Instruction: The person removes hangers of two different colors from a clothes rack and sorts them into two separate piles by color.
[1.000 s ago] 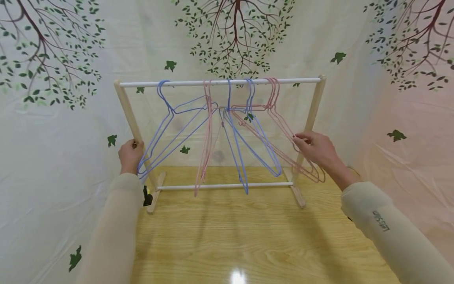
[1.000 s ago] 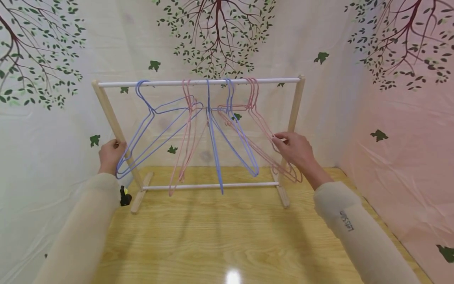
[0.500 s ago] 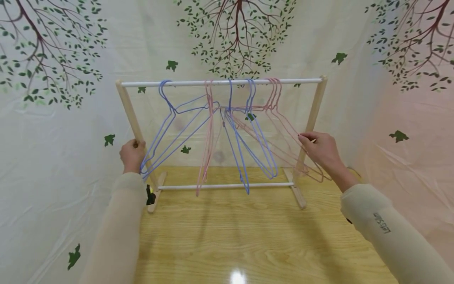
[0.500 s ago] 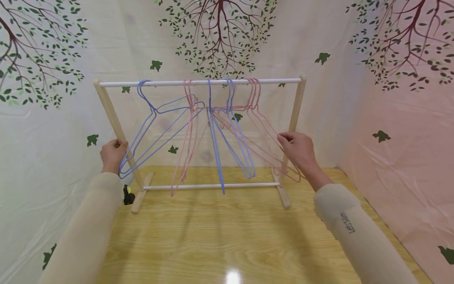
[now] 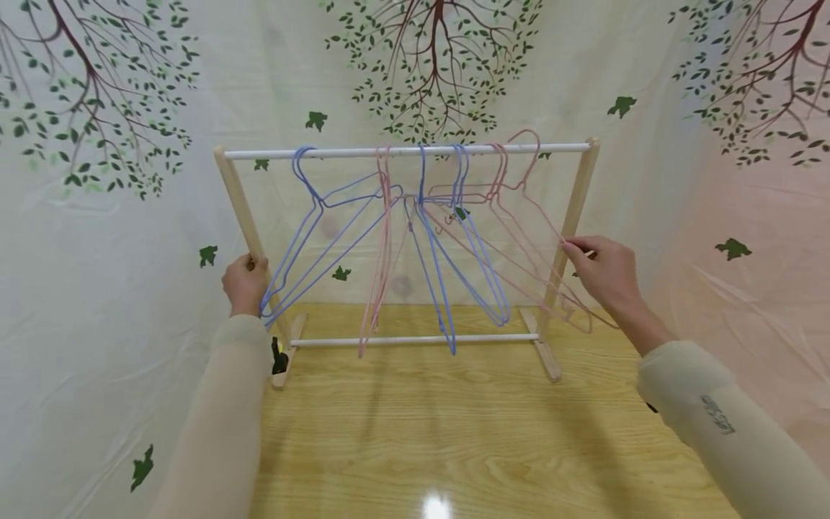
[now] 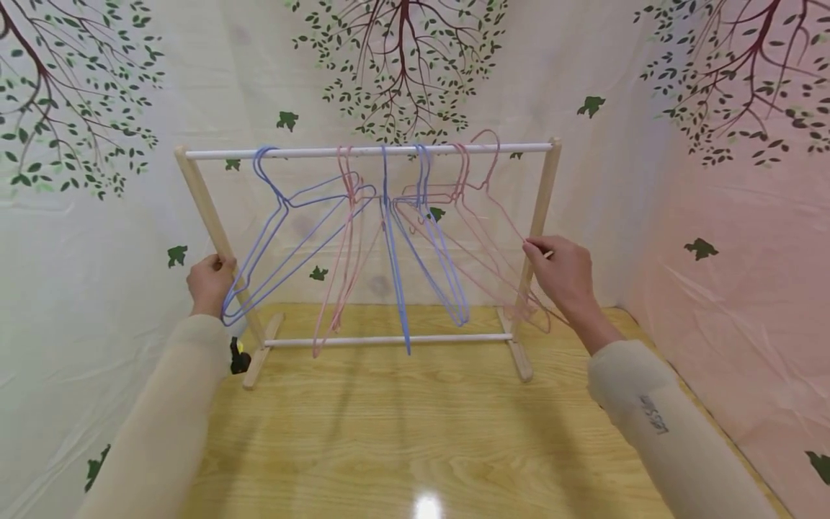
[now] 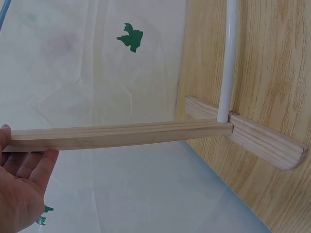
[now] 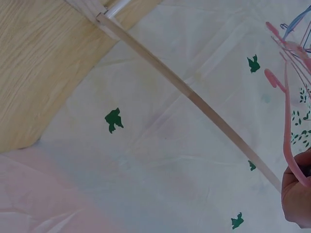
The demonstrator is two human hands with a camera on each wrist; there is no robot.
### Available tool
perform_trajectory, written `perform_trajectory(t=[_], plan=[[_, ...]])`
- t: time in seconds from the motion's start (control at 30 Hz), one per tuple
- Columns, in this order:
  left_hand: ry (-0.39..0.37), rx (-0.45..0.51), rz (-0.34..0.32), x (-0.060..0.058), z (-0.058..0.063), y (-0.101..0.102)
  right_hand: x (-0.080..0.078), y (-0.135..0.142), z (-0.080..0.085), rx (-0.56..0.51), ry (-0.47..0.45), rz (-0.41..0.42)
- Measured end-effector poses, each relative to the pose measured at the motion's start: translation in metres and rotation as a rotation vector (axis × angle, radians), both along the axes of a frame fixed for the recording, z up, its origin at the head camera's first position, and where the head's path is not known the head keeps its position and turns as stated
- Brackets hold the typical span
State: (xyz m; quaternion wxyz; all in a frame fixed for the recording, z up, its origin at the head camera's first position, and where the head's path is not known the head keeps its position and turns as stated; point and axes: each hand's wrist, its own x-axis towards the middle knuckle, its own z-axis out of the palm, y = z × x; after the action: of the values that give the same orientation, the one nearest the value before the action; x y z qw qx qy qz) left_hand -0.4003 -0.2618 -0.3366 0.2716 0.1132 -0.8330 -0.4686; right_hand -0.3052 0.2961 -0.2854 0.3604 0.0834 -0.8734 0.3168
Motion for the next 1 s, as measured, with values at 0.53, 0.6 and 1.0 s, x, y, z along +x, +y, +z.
perform_trajectory(t=[0.53, 0.6, 1.0], plan=[[-0.008, 0.055, -0.01, -0.008, 0.001, -0.005, 0.022, 0.025, -0.016, -0.06, 0.128, -0.084], [-0.014, 0.059, -0.015, -0.008, 0.002, -0.005, 0.025, 0.027, -0.022, -0.081, 0.142, -0.1], [-0.021, 0.045, -0.021, -0.006, 0.003, -0.005, 0.044, 0.036, -0.076, -0.252, 0.341, -0.111]])
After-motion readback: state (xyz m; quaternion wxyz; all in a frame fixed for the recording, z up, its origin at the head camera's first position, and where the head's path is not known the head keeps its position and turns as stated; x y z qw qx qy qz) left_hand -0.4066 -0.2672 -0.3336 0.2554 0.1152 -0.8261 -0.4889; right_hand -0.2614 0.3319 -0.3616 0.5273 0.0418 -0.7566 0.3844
